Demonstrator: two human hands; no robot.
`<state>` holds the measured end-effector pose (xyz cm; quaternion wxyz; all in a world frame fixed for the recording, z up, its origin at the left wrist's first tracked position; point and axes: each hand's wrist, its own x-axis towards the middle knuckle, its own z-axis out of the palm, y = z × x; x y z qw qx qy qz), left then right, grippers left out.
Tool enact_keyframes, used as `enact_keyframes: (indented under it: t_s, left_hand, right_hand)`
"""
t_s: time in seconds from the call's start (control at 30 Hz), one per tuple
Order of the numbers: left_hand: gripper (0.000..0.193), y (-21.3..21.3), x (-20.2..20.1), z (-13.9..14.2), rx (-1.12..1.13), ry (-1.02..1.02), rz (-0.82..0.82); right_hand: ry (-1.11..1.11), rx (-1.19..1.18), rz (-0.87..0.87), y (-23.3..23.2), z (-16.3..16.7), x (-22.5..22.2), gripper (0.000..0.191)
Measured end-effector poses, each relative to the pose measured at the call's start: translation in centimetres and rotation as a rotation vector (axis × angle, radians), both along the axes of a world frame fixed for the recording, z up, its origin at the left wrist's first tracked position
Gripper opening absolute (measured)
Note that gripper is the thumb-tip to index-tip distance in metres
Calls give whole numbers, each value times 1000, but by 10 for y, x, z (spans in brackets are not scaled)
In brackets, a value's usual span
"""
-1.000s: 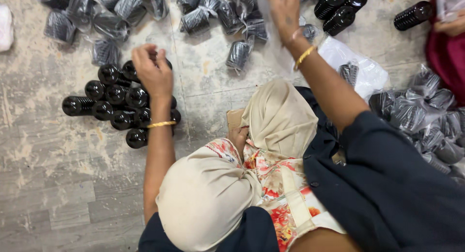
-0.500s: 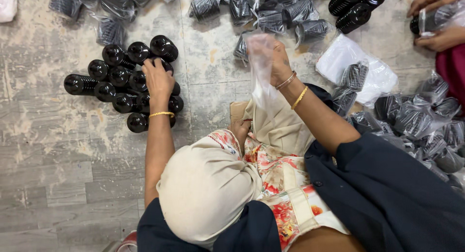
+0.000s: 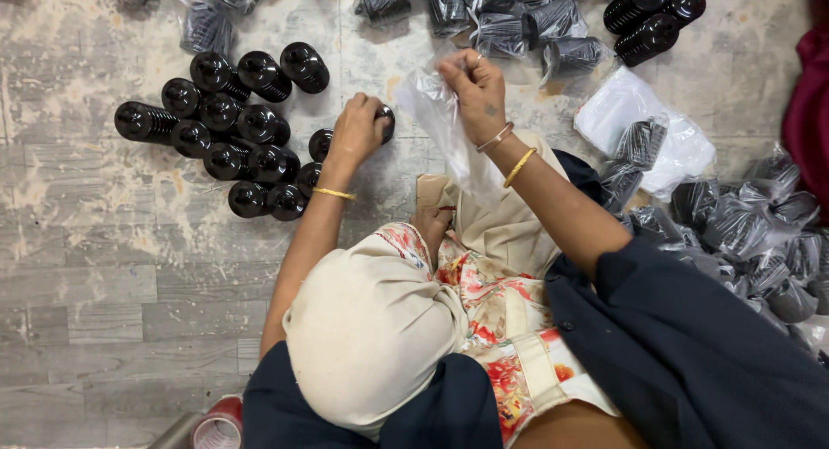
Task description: The person sits on the floor surrounded by piles of black plastic objects, some already wrapped in plastic. The person picks up a plastic bag, inserts a black object into it, and twists or folds the bag closed, placing the wrapped item with the finished pile and repeating with the next object.
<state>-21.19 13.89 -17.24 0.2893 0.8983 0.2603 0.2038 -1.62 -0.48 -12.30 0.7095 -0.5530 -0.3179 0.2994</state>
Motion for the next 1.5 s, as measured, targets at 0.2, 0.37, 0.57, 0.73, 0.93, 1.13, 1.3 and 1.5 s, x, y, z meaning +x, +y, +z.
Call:
enact_keyframes:
  t_s: [0.2, 0.37, 0.57, 0.73, 0.93, 1.13, 1.3, 1.5]
  left_hand:
    - [21, -16, 27, 64, -713, -478, 29]
    - [15, -30, 38, 87, -699, -491, 95]
    - [17, -29, 32, 93, -651, -666, 15]
    - [11, -39, 37, 91, -606, -553, 43]
    - [18, -39, 34, 95, -570, -585, 35]
    - [21, -40, 30, 110, -481, -557, 81]
    - [14, -39, 27, 121, -533, -616, -39]
    - [11, -41, 31, 122, -382, -583, 6]
  right_hand:
    - [-261, -74, -237, 14, 12, -19, 29]
    - [55, 138, -46, 19, 21, -29, 20]
    - [260, 236, -11, 23, 20, -28, 37]
    - [205, 251, 5, 17, 14, -31, 40]
    - [288, 110, 23, 20, 11, -33, 7]
    - [287, 175, 49, 16, 26, -32, 12]
    - [260, 201, 74, 15, 47, -28, 25]
    - [178, 150, 8, 14, 50, -29, 16]
